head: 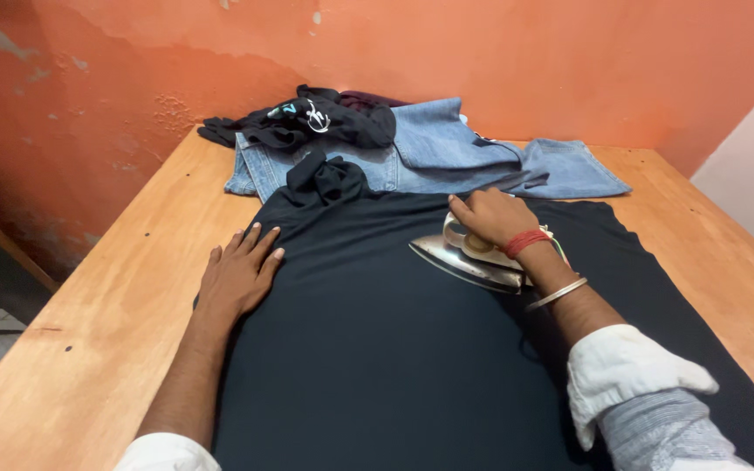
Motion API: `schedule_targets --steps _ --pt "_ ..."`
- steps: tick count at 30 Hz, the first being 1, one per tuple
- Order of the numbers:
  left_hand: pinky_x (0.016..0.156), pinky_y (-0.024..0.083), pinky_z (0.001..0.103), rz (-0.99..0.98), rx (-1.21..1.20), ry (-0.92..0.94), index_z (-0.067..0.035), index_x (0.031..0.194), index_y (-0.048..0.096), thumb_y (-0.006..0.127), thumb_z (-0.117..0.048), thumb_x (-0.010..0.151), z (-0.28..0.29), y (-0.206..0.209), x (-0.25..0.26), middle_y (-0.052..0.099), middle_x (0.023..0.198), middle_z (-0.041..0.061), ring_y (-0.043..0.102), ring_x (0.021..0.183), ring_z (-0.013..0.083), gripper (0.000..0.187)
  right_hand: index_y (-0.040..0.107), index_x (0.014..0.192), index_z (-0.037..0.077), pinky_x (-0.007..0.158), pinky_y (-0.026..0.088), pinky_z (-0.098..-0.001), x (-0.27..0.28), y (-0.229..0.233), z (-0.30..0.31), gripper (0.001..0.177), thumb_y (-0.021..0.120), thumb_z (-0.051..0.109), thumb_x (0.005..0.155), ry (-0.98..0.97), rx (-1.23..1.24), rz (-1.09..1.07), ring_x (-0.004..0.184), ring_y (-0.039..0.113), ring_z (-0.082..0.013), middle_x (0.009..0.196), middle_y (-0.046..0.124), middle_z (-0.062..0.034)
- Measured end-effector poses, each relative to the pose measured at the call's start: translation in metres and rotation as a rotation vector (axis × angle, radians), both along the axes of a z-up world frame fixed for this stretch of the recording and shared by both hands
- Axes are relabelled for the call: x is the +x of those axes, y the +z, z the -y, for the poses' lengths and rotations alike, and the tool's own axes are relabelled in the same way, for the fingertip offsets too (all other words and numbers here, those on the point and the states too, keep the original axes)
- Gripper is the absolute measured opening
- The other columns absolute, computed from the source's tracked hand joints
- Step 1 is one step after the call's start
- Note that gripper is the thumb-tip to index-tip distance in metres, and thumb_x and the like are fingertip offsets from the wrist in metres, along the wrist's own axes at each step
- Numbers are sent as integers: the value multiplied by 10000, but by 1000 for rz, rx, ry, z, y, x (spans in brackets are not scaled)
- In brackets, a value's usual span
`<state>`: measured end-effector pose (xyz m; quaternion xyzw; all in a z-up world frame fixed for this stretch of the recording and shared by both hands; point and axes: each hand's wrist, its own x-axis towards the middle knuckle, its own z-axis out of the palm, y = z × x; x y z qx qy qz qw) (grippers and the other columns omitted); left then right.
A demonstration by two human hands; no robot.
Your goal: The person irons a black t-shirt laid flat on a wooden table using a white electric iron. They move the iron back and forth across the fabric while holding the shirt in place with the other hand. Other folded clothes are visible on the table.
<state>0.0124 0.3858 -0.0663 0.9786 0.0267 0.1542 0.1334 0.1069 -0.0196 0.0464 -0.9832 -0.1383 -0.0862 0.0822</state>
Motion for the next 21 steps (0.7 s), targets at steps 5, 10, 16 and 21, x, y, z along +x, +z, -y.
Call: schedule_targets --steps 5,10,16,21 --pt "1204 221 581 -33 15 102 -348 1530 452 328 -566 1019 -8 -2 -1 344 1650 36 284 1525 322 570 782 852 40 884 533 -561 -4 -2 -1 713 382 615 986 3 -21 -46 942 692 -467 937 737 -254" --pt "1191 205 593 4 -4 108 -307 1534 449 344 -570 1013 -11 -4 0 351 1635 57 271 1514 341 593 789 854 45 876 546 -548 -24 3 -3 710 374 606 983 56 -58 -114 939 703 -441 919 751 -234" --pt "1241 254 551 257 64 -219 -212 1525 478 413 -574 1015 11 6 -1 397 1648 83 305 1564 309 629 800 873 84 847 556 -531 -44 11 -13 635 407 574 967 74 10 -71 872 714 -433 867 748 -212" --pt "1207 161 563 2 58 -281 -288 1520 454 489 -630 932 43 12 -8 273 1665 47 196 1535 337 681 798 827 78 780 567 -530 -39 8 -30 575 441 500 984 122 65 83 772 708 -433 756 729 -209"
